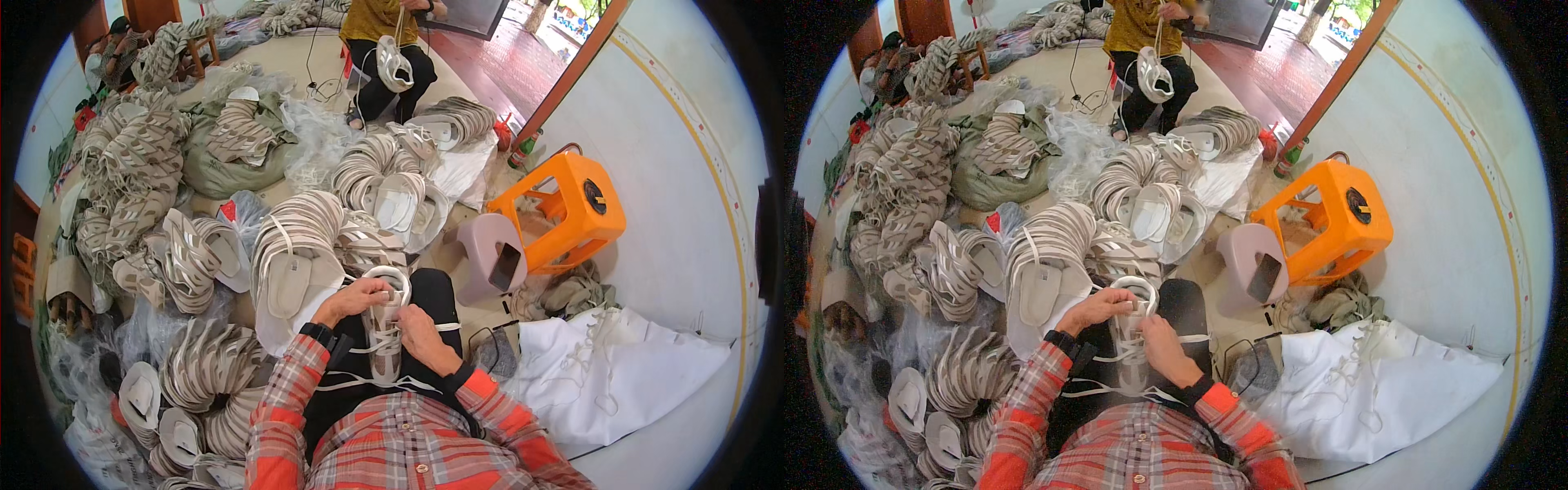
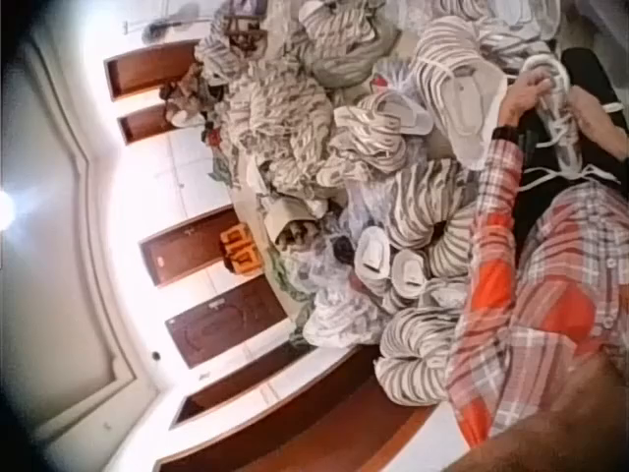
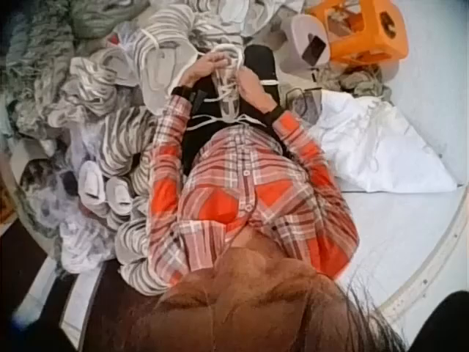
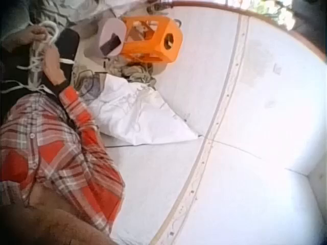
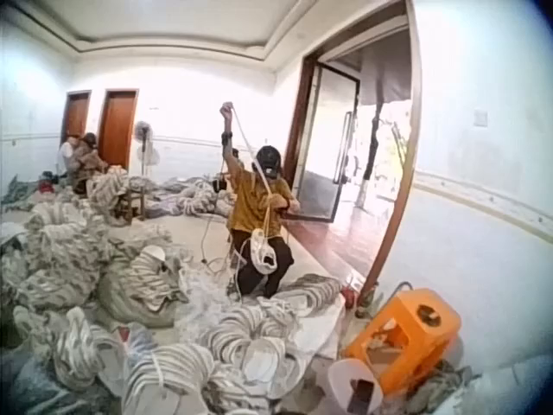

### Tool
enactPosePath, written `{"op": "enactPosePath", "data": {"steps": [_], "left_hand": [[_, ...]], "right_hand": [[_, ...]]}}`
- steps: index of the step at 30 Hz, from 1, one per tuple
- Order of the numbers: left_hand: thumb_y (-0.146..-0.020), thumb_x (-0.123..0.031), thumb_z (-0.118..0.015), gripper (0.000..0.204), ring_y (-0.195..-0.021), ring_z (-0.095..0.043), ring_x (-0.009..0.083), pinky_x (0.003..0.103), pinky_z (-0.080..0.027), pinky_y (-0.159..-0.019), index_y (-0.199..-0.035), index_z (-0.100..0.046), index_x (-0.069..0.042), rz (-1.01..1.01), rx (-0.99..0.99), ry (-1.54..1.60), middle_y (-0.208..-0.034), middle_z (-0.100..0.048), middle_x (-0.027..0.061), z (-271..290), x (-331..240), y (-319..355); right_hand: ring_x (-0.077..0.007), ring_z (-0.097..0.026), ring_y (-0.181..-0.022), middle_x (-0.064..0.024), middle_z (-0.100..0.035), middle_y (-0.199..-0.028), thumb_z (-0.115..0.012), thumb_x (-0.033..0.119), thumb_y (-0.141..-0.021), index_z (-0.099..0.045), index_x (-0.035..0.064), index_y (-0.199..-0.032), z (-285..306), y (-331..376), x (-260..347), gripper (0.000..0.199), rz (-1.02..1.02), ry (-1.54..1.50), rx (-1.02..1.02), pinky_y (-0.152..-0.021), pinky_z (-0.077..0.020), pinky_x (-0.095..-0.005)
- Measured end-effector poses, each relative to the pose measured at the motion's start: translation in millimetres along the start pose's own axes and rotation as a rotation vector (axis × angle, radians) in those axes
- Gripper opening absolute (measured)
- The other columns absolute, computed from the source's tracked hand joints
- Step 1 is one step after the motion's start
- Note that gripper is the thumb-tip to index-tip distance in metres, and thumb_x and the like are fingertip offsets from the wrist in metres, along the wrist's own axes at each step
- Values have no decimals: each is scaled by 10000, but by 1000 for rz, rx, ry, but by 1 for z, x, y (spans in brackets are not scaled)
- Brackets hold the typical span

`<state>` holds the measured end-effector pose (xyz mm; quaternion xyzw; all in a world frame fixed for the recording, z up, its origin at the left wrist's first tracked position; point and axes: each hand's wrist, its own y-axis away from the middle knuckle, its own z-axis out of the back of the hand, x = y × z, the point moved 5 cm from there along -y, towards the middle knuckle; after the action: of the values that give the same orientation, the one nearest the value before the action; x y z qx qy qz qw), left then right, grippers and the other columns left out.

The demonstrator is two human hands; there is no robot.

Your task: The recorder is threading laces through the eyelets of a white sneaker while seated on the floor.

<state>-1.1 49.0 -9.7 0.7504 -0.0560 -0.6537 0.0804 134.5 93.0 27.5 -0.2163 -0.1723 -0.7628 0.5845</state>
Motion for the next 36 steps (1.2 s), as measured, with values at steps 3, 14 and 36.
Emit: {"op": "enactPosePath", "data": {"steps": [3, 14, 36], "left_hand": [[-865, -130, -540, 165, -762, -468, 67, 210, -394, -701, -993, -593, -38, -7, -3, 8, -831, -552, -36, -2, -3, 0], [-851, -131, -540, 151, -757, -458, 57, 212, -390, -693, -951, -594, -31, -36, -27, -69, -803, -544, -39, -1, -4, 3], [-804, -123, -584, 190, -694, -541, 120, 262, -445, -642, -964, -551, -25, -30, -421, -363, -754, -584, 34, -10, -54, 41]], "right_hand": [[-364, -549, -717, -204, -542, -776, -491, -40, -746, -415, -10, -915, 2, -2, -3, 188, -136, -220, -211, -645, -432, -437], [-404, -541, -750, -212, -531, -752, -445, -74, -718, -379, -31, -936, 2, 3, 16, 233, -151, -95, -275, -630, -426, -451], [-271, -508, -852, -113, -526, -844, -577, 162, -768, -589, 37, -870, 40, 29, 223, 162, 739, -1056, 437, -733, -425, -359]]}}
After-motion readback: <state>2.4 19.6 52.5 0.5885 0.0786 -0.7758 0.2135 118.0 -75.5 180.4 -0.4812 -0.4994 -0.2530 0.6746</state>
